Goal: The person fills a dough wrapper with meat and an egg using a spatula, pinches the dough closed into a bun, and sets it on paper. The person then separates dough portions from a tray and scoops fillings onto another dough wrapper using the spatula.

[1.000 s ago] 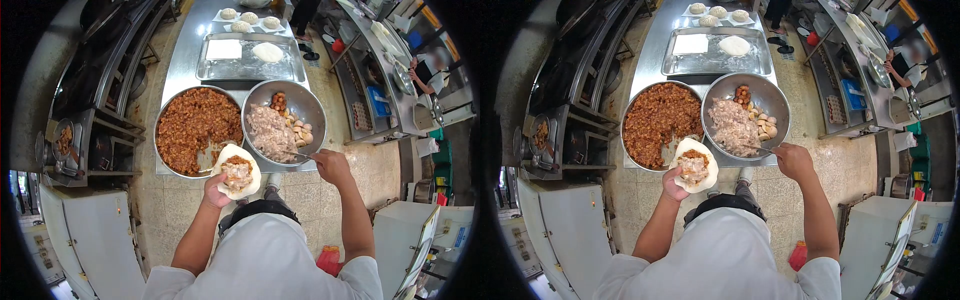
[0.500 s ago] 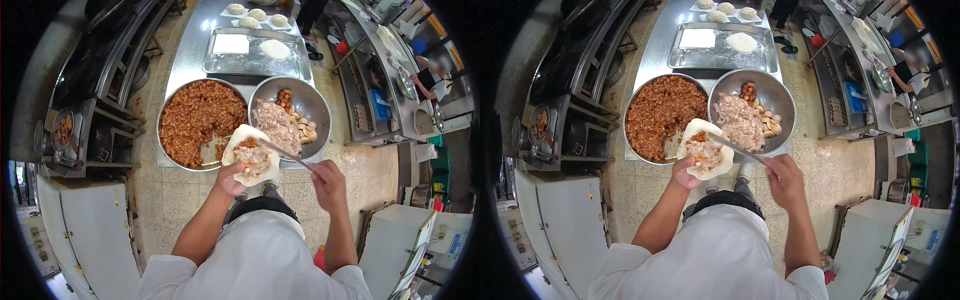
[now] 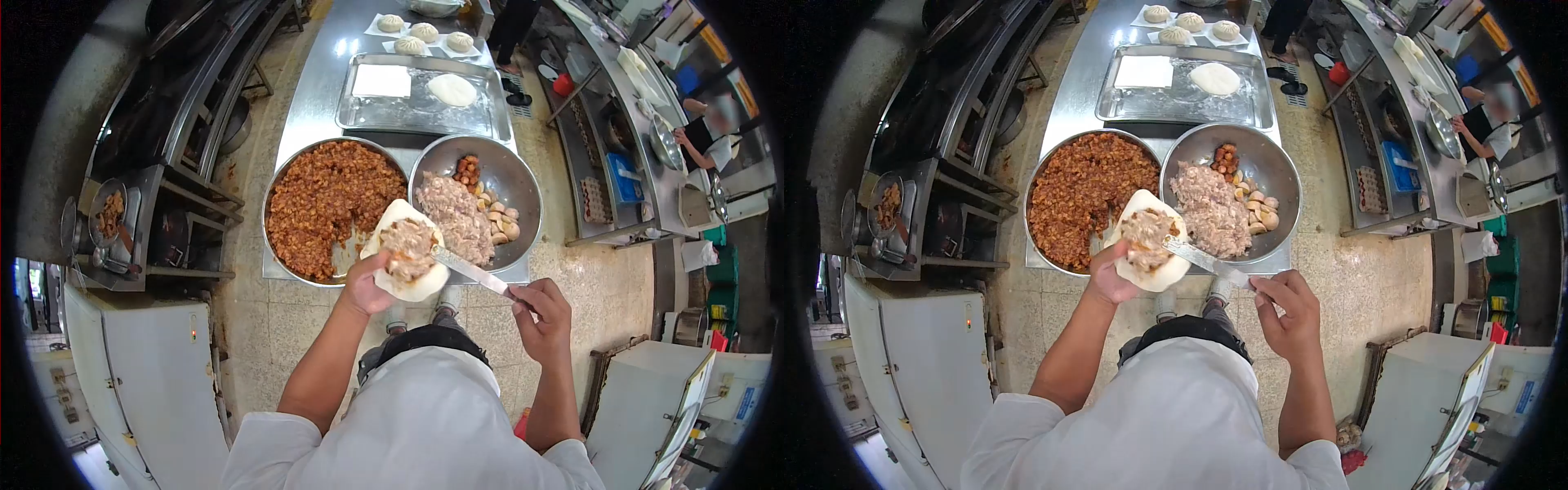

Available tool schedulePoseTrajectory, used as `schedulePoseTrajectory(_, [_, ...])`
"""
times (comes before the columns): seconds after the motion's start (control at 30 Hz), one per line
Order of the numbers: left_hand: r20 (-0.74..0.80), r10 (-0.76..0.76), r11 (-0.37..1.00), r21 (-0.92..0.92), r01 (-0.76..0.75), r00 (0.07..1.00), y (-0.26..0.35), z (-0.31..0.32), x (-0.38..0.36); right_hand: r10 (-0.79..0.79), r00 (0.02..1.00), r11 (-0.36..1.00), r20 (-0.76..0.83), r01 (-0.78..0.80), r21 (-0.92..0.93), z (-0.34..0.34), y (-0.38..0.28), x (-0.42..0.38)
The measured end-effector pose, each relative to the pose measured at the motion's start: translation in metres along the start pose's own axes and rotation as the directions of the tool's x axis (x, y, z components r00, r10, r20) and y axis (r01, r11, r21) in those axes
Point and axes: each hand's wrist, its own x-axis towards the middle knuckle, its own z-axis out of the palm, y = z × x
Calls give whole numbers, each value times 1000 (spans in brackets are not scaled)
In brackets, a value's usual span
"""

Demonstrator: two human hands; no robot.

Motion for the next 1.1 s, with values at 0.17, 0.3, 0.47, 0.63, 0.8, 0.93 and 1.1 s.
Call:
schedulePoseTrajectory(0.17, [16, -52, 975, -216, 54, 999, -7, 7, 8, 66, 998, 998, -24, -65, 5, 9, -4, 8])
schedulePoseTrajectory(0.3, [-80, -137, 988, -85, 130, 987, -6, 5, 16, -52, 996, 968, 67, 67, -241, 5, 14, 21])
schedulePoseTrajectory(0.47, [-93, -124, 961, -258, 96, 988, -7, 8, 12, -62, 992, 979, 108, 82, -189, -9, 23, 27])
schedulePoseTrajectory(0.63, [-82, -76, 979, -193, 59, 994, -6, -1, 11, -154, 957, 947, 244, 213, -238, 3, 28, 42])
schedulePoseTrajectory(0.8, [-173, 159, 984, -57, -171, 972, 23, -1, -3, 72, 991, 811, 117, 10, -584, -24, 36, 64])
schedulePoseTrajectory(0.93, [-144, 220, 973, -38, -228, 965, 34, 4, -8, 112, 975, 681, 191, 64, -729, -13, 82, 71])
schedulePoseTrajectory(1.1, [-189, 190, 970, -114, -214, 963, 34, 0, -22, 104, 888, 774, 449, 211, -597, -13, 85, 62])
